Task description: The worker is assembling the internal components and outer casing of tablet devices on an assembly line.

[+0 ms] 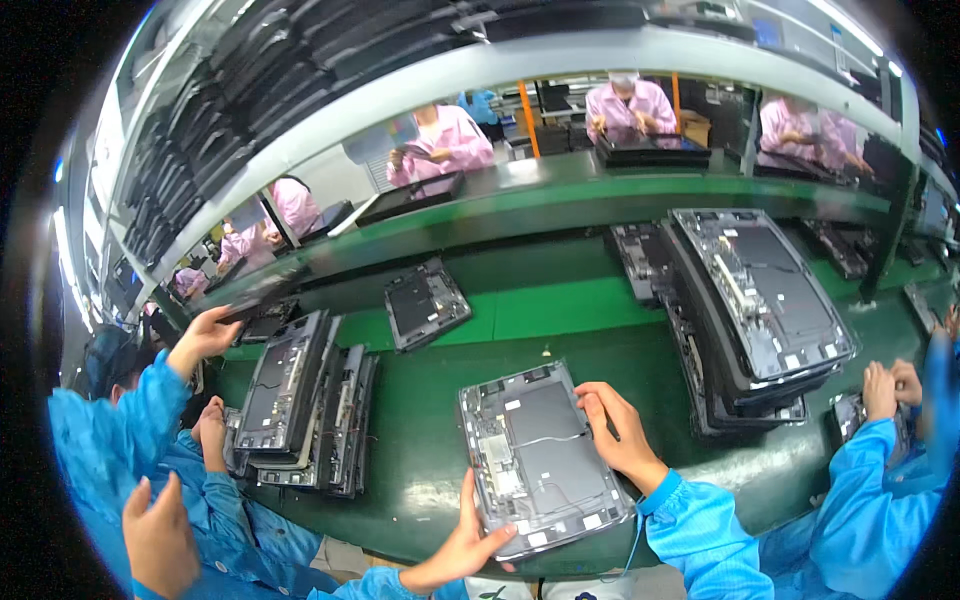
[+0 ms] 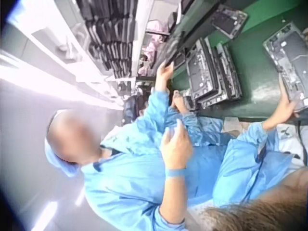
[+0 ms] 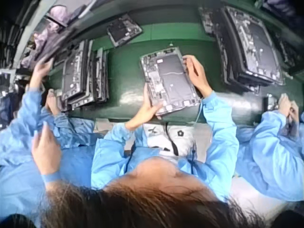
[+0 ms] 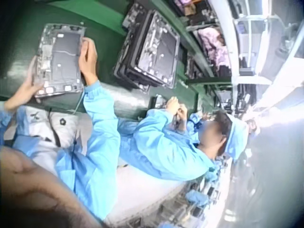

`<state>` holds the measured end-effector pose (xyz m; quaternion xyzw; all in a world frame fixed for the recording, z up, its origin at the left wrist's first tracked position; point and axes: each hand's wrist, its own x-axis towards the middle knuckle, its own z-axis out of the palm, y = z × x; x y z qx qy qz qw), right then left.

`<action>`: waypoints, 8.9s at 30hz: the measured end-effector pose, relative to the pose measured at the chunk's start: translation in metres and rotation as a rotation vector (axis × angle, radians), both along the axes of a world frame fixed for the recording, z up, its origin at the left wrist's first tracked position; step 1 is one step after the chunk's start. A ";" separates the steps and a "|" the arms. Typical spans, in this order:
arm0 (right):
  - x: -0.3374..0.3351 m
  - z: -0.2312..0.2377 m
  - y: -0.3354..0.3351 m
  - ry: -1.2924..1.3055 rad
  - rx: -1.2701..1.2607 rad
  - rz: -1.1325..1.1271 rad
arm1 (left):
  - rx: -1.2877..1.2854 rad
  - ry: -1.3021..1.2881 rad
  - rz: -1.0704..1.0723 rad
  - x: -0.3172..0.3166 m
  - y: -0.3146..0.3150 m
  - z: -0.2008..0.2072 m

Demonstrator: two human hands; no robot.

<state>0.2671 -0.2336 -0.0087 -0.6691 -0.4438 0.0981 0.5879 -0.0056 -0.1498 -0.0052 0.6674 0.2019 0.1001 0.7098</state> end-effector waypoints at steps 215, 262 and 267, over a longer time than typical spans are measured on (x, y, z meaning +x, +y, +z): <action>-0.090 0.025 0.072 -0.079 -0.270 0.136 | 1.651 -0.465 -0.188 -0.006 0.157 -0.003; -0.074 0.027 0.106 -0.069 -0.263 0.467 | 1.034 -0.402 -0.097 0.008 0.160 -0.006; -0.078 0.031 0.106 -0.122 -0.299 0.401 | 0.985 -0.386 -0.088 0.007 0.162 -0.007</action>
